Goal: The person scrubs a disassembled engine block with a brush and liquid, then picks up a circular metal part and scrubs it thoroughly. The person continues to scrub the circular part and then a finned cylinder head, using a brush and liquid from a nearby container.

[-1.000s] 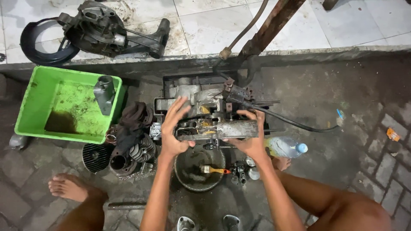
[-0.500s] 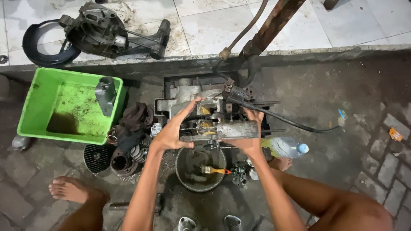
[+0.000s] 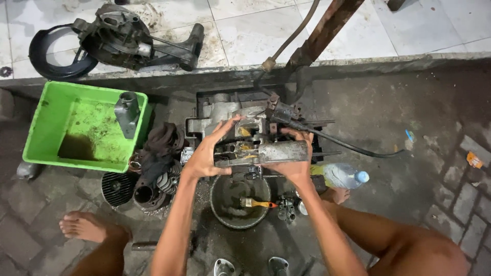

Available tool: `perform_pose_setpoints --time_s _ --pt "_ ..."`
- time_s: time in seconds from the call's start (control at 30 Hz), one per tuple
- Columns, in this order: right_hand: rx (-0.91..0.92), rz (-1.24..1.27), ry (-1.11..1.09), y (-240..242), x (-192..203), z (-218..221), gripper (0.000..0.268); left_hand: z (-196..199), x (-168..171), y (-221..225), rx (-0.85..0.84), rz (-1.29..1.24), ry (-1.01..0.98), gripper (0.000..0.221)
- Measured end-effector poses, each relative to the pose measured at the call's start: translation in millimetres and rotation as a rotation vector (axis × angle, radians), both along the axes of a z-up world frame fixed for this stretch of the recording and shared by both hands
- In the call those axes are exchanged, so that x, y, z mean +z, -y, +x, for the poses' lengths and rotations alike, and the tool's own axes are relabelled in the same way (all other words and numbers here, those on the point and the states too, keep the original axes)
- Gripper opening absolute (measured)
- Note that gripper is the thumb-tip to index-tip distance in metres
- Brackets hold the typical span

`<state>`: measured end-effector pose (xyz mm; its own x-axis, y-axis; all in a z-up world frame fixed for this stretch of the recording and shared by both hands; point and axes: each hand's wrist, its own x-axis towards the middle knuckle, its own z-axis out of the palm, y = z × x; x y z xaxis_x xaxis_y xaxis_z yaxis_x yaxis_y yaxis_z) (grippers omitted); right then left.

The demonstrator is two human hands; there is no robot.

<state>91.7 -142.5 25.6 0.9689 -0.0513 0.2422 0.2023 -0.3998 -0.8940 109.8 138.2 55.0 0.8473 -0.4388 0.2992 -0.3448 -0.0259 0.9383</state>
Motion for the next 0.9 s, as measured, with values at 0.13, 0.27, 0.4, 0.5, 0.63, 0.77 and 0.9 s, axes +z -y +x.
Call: perform_pose_setpoints --time_s 0.13,0.27,0.4,0.5,0.63,0.77,0.9 --pt "0.018 -0.039 0.002 -3 14 -5 0.091 -13 13 3 0.061 0.024 0.026 0.127" --pt "0.057 0.125 -0.122 -1 19 -3 0.089 -31 18 14 0.453 0.067 0.280 0.104" --pt "0.040 0.210 -0.175 6 -24 2 0.088 -56 -28 25 0.682 0.011 0.347 0.110" --pt "0.131 0.804 -0.406 21 -65 6 0.063 -46 -56 26 0.715 -0.047 0.372 0.081" --pt "0.271 1.708 -0.732 35 -98 18 0.038 -33 -74 30 0.803 -0.037 0.489 0.085" --pt "0.230 1.780 -0.829 48 -133 21 0.034 -32 -71 34 0.879 -0.113 0.590 0.082" --pt "0.202 1.850 -0.962 64 -165 36 0.036 -30 -64 36 0.842 -0.160 0.586 0.081"
